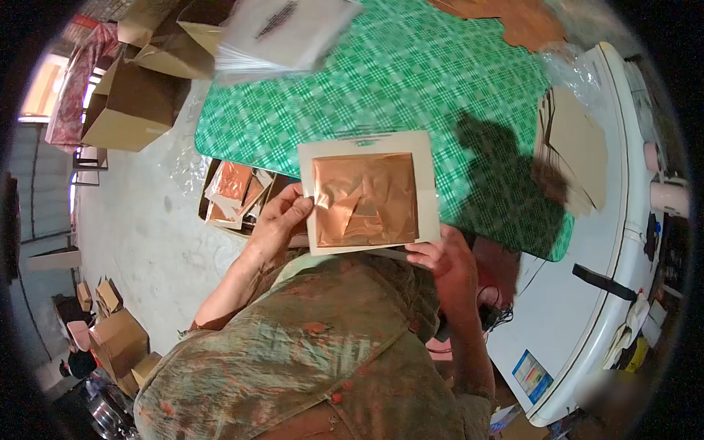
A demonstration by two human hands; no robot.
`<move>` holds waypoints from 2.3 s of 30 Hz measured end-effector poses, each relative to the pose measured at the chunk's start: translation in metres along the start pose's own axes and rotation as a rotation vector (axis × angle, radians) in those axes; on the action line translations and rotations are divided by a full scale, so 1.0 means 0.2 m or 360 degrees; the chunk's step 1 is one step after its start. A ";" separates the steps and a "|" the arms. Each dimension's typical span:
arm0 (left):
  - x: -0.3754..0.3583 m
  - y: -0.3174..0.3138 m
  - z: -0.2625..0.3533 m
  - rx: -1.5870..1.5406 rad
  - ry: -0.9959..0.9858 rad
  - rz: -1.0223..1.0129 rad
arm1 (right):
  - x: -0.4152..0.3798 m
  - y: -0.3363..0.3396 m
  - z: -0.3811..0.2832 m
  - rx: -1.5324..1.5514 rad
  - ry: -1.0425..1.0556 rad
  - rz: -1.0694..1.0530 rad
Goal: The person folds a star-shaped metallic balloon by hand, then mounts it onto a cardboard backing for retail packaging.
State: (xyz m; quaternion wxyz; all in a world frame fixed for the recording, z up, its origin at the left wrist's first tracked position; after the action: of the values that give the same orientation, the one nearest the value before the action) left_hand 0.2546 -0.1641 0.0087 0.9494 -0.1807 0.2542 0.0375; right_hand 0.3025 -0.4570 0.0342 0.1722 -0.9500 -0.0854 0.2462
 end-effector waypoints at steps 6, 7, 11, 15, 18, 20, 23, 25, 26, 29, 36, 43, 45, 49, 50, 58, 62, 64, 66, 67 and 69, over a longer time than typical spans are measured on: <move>-0.05 0.01 0.03 0.0167 0.0136 -0.0151 | 0.01 0.07 0.06 -0.0534 0.0080 -0.0132; -0.06 0.01 0.01 0.0150 0.0149 -0.0206 | 0.00 0.04 0.05 -0.0571 0.0095 -0.0128; -0.08 -0.01 -0.02 -0.0022 0.0075 -0.0288 | -0.07 -0.05 0.08 -0.0269 -0.0288 -0.0173; -0.08 -0.01 -0.02 0.0067 0.0043 -0.0438 | -0.02 -0.03 0.05 -0.0581 -0.0148 -0.0190; -0.08 -0.03 0.09 0.0260 0.0005 -0.0452 | 0.03 0.00 -0.02 -0.0851 0.0003 -0.0235; -0.05 -0.03 0.16 0.0224 -0.0103 -0.0455 | 0.06 -0.09 -0.12 -0.0717 0.0039 -0.0281; 0.01 -0.03 0.22 -0.0167 -0.0082 -0.0444 | 0.15 -0.11 -0.26 -0.0846 0.0075 -0.0341; 0.06 -0.01 0.21 -0.0243 -0.0056 -0.0466 | 0.24 -0.15 -0.36 -0.0891 0.0210 -0.0358; 0.07 -0.02 0.22 -0.0251 -0.0054 -0.0504 | 0.27 -0.18 -0.40 -0.0912 0.0269 -0.0367; 0.11 -0.04 0.26 -0.0199 -0.0068 -0.0468 | 0.39 -0.15 -0.51 -0.1186 0.0448 -0.0440; 0.22 -0.06 0.31 -0.0153 -0.0016 -0.0260 | 0.99 0.13 -1.67 -0.2381 0.1620 0.0495; 0.26 -0.02 0.25 -0.0198 0.0027 -0.0171 | 1.80 0.73 -1.85 -0.2995 0.1041 0.1112; 0.26 -0.01 0.24 -0.0186 0.0039 -0.0153 | 1.88 0.79 -1.80 -0.2972 0.1272 0.1137; 0.26 -0.01 0.25 -0.0181 0.0055 -0.0145 | 1.94 0.81 -1.80 -0.2966 0.1174 0.1299; 0.25 -0.01 0.25 -0.0174 0.0068 -0.0142 | 1.91 0.80 -1.83 -0.2906 0.1045 0.1257; 0.23 -0.06 0.29 -0.0179 0.0061 -0.0164 | 1.96 0.88 -1.78 -0.2799 0.0945 0.1080; 0.23 0.00 0.24 -0.0170 0.0104 -0.0061 | 1.93 0.87 -1.81 -0.2655 0.0959 0.1228; 0.22 0.02 0.23 -0.0167 0.0091 -0.0101 | 1.84 0.79 -1.81 -0.2707 0.1006 0.1262; 0.23 0.01 0.24 -0.0198 0.0036 -0.0138 | 1.80 0.77 -1.91 -0.2703 0.1141 0.1295; 0.23 -0.01 0.24 -0.0230 -0.0003 -0.0152 | 1.78 0.79 -1.93 -0.2587 0.1212 0.1364; 0.21 -0.07 0.29 -0.0286 0.0022 -0.0144 | 1.61 0.65 -1.98 -0.2272 0.1666 0.1252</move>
State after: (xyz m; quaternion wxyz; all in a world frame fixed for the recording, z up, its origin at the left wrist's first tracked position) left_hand 0.3210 -0.1560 0.0395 0.9282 -0.2768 0.2480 0.0160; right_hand 0.7878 -0.6104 0.1689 -0.5238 -0.7809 0.1967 -0.2777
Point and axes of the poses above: each hand's wrist, its own x-axis towards the middle knuckle, its own y-axis out of the back of the hand, z = x × y, the point moved 7 cm from there along x, towards the middle knuckle, and after that the axes turned 5 degrees about x, right-handed, at the moved point
